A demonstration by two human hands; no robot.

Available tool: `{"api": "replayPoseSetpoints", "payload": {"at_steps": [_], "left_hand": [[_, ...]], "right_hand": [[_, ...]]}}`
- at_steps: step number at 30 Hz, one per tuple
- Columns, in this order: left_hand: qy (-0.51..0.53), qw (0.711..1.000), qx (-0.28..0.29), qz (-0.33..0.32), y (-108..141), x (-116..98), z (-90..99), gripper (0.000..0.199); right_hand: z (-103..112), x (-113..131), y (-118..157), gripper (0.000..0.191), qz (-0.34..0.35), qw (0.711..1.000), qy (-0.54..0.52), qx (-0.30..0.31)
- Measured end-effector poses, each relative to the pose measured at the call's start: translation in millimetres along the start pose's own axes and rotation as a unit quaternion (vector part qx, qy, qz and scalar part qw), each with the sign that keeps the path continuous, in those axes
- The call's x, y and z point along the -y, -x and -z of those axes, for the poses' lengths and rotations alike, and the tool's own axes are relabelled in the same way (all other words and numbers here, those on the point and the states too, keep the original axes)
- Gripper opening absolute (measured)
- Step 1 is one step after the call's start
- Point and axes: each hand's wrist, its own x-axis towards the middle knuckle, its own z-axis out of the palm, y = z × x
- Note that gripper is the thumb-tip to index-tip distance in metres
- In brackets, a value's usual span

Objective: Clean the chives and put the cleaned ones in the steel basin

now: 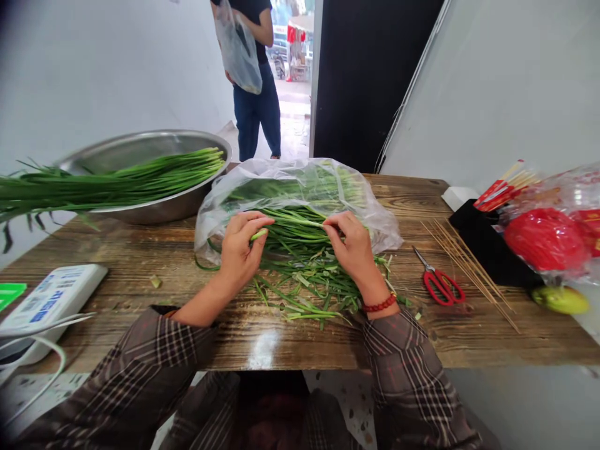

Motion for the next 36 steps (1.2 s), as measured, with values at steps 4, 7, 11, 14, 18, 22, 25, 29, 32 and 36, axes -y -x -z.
{"api": "replayPoseSetpoints", "payload": {"at_steps": [4,7,11,14,18,22,25,29,32,36], "left_hand": [[0.010,0.997,0.025,-0.074,0.4,-4.8,-0.4,0.027],[0.041,0.989,0.101,-0.099,1.6,-4.8,-4.5,0.026],[0.079,0.982,0.172,-0.013,1.3,-8.4,-4.3,0.028],[0.148,0.957,0.242,0.063,-0.2,-13.9,0.4,0.035],[0.221,0.924,0.282,0.135,-1.3,-16.0,2.5,0.037],[0.240,0.916,0.277,0.163,-1.4,-14.2,0.4,0.035],[0.241,0.913,0.285,0.166,-1.5,-14.4,0.1,0.035],[0.237,0.910,0.298,0.165,-1.5,-15.7,-0.2,0.036],[0.237,0.909,0.301,0.167,-0.8,-15.4,-1.9,0.036],[0.255,0.905,0.286,0.185,0.2,-11.6,-5.1,0.035]], "right_hand": [[8.7,23.5,0.7,0.015,0.042,0.997,-0.046,0.043],[9.4,30.9,2.9,0.018,0.015,0.995,-0.090,0.040],[4.5,28.8,4.9,0.023,-0.049,0.991,-0.120,0.025],[-2.1,23.9,5.2,0.027,-0.094,0.986,-0.139,0.015],[-12.1,20.1,6.5,0.030,-0.162,0.961,-0.224,0.031],[-17.1,20.1,8.8,0.030,-0.186,0.939,-0.284,0.056],[-17.3,21.0,10.0,0.022,-0.143,0.960,-0.229,0.067],[-20.5,22.6,10.8,0.015,-0.106,0.978,-0.171,0.050],[-24.9,20.4,10.8,0.017,-0.161,0.957,-0.242,0.021],[-24.7,12.3,9.2,0.022,-0.237,0.912,-0.322,-0.094]]}}
